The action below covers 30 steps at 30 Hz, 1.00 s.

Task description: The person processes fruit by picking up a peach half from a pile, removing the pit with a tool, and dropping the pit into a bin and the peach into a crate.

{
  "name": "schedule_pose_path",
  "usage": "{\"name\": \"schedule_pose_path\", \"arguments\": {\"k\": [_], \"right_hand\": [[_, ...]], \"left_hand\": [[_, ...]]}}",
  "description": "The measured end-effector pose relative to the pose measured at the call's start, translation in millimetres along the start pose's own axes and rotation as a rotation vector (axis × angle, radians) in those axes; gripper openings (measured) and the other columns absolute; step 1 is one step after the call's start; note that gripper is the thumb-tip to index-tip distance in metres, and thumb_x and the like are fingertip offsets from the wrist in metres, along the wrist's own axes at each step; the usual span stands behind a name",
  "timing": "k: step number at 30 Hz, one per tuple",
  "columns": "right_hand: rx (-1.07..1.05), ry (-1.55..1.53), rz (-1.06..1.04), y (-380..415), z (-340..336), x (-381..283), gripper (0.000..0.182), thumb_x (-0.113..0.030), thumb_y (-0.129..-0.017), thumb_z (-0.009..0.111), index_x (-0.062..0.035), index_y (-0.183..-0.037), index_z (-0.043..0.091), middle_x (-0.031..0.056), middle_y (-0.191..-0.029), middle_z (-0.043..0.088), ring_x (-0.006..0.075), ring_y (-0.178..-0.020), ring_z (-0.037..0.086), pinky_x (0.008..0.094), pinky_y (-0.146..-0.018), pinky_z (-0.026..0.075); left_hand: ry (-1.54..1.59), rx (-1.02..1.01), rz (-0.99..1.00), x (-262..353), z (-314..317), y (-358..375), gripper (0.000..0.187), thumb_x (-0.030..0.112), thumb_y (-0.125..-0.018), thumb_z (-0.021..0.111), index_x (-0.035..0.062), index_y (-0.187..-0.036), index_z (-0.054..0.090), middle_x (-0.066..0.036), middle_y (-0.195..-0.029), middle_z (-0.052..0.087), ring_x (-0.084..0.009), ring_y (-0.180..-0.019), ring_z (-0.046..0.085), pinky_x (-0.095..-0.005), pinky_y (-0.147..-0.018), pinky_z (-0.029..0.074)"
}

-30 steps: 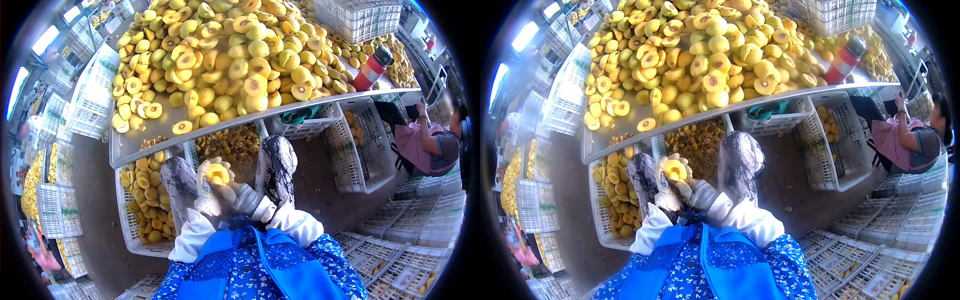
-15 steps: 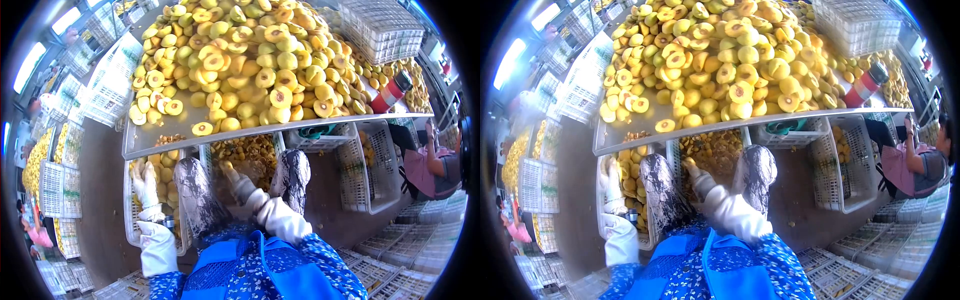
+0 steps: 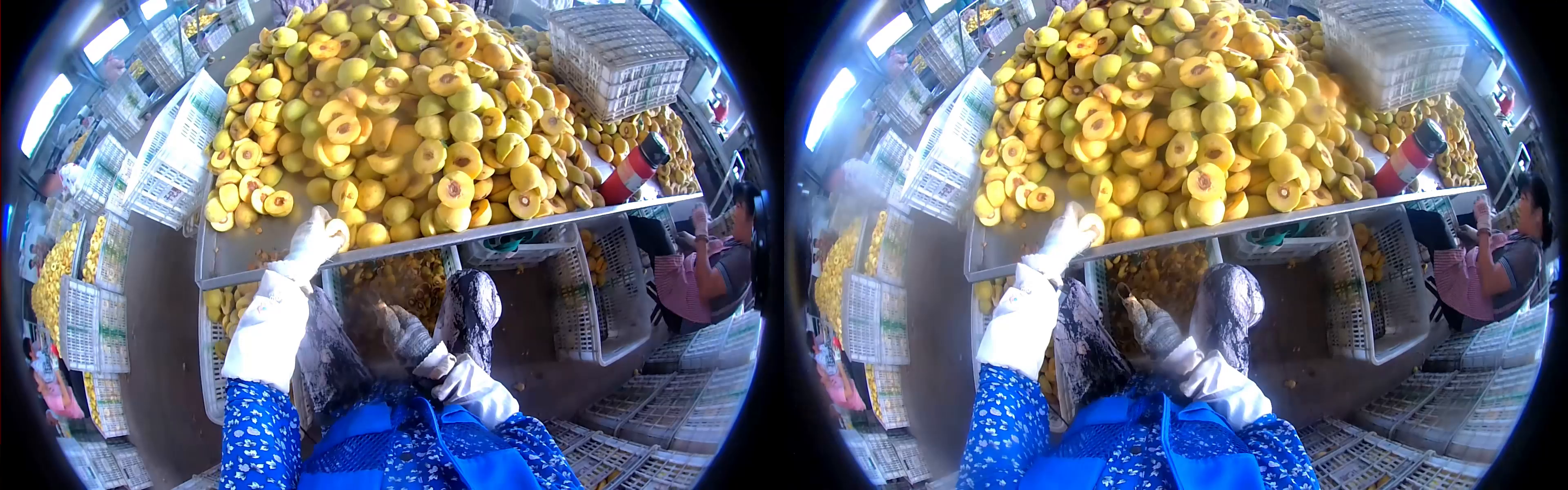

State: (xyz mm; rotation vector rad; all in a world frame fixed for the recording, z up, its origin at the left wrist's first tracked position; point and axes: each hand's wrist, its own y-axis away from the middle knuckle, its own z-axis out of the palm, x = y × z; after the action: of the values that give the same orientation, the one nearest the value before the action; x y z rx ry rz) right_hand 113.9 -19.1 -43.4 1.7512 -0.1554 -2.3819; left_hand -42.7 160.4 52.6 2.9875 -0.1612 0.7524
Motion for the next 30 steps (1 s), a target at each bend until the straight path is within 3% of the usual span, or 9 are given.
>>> {"name": "schedule_pose_path", "arguments": {"k": [3, 4, 7, 11, 15, 16, 24, 26, 30], "right_hand": [[0.011, 0.214, -0.19, -5, -7, 12, 0.022, -0.019, -0.093, 0.049, -0.0051, -0.11, 0.055, 0.0156, -0.091, 0.06, 0.0289, -0.074, 0.06, 0.0375, -0.065, 0.045], [-0.002, 0.293, -0.243, -4, -12, 14, 0.023, -0.019, -0.093, 0.048, -0.0053, -0.111, 0.055, 0.0174, -0.093, 0.059, 0.0323, -0.075, 0.059, 0.0395, -0.064, 0.045], [-0.039, 0.493, -0.424, 3, -15, -34, 0.025, -0.019, -0.093, 0.045, -0.0056, -0.113, 0.054, 0.0213, -0.099, 0.057, 0.0407, -0.082, 0.057, 0.0448, -0.063, 0.044], [0.042, 0.791, -0.492, 10, 2, -83, 0.028, -0.033, -0.092, 0.044, -0.0058, -0.096, 0.051, 0.0247, -0.068, 0.057, 0.0437, -0.065, 0.057, 0.053, -0.057, 0.041], [-0.114, 1.132, -0.358, 11, 7, -98, 0.023, -0.015, -0.089, 0.048, -0.0037, -0.107, 0.056, 0.0172, -0.09, 0.055, 0.0321, -0.061, 0.058, 0.0423, -0.051, 0.046], [-0.068, 1.03, -0.388, 14, 11, -110, 0.035, -0.038, -0.092, 0.04, -0.004, -0.094, 0.049, 0.0251, -0.064, 0.058, 0.0434, -0.062, 0.058, 0.0527, -0.058, 0.044], [-0.078, 1.21, -0.326, 7, 9, -70, 0.03, -0.027, -0.088, 0.043, -0.0037, -0.106, 0.051, 0.022, -0.08, 0.056, 0.0351, -0.057, 0.057, 0.0466, -0.05, 0.043], [-0.042, 1.038, -0.14, 10, 18, -79, 0.044, -0.044, -0.093, 0.034, -0.0025, -0.095, 0.048, 0.0274, -0.068, 0.059, 0.0447, -0.068, 0.059, 0.0546, -0.066, 0.045], [-0.117, 1.2, -0.22, 11, 15, -63, 0.028, -0.018, -0.088, 0.044, -0.0027, -0.11, 0.052, 0.0237, -0.094, 0.056, 0.0356, -0.052, 0.054, 0.0452, -0.046, 0.043]], "left_hand": [[0.353, 0.306, 0.128, 1, 11, 6, 0.04, 0.017, -0.067, 0.071, 0.0031, -0.097, 0.047, -0.014, -0.083, 0.061, -0.029, -0.081, 0.062, -0.0356, -0.074, 0.049], [0.813, 0.335, 0.123, 2, 13, 5, 0.036, 0.008, -0.066, 0.07, 0.0039, -0.096, 0.05, -0.009, -0.081, 0.059, -0.0238, -0.074, 0.061, -0.0319, -0.069, 0.051], [1.605, 0.073, -0.094, 10, -8, 42, 0.034, 0.017, -0.072, 0.064, 0.0017, -0.101, 0.057, -0.009, -0.084, 0.061, -0.0207, -0.066, 0.061, -0.0316, -0.057, 0.053], [2.131, -0.143, -0.339, 16, 10, 77, 0.046, 0.04, -0.085, 0.053, -0.0003, -0.106, 0.056, -0.016, -0.086, 0.064, -0.0297, -0.071, 0.061, -0.0357, -0.058, 0.052], [1.822, 0.014, -0.368, 53, 10, 114, 0.05, 0.044, -0.094, 0.037, 0.0, -0.106, 0.058, -0.015, -0.089, 0.064, -0.0235, -0.072, 0.061, -0.0321, -0.067, 0.05], [1.752, 0.036, -0.325, 64, 5, 123, 0.05, 0.045, -0.093, 0.039, -0.0004, -0.104, 0.058, -0.014, -0.089, 0.064, -0.0234, -0.073, 0.061, -0.0326, -0.067, 0.051], [1.171, 0.282, -0.175, 81, -1, 147, 0.048, 0.039, -0.097, 0.033, 0.0, -0.096, 0.062, -0.01, -0.086, 0.065, -0.0176, -0.075, 0.061, -0.0284, -0.071, 0.049], [1.059, 0.333, -0.178, 86, -4, 151, 0.051, 0.035, -0.098, 0.029, 0.0003, -0.093, 0.065, -0.01, -0.086, 0.066, -0.0183, -0.075, 0.062, -0.0293, -0.072, 0.047], [1.071, 0.354, -0.242, 91, -4, 154, 0.055, 0.038, -0.098, 0.026, 0.0001, -0.091, 0.066, -0.009, -0.081, 0.067, -0.0188, -0.072, 0.061, -0.0303, -0.07, 0.047]]}}
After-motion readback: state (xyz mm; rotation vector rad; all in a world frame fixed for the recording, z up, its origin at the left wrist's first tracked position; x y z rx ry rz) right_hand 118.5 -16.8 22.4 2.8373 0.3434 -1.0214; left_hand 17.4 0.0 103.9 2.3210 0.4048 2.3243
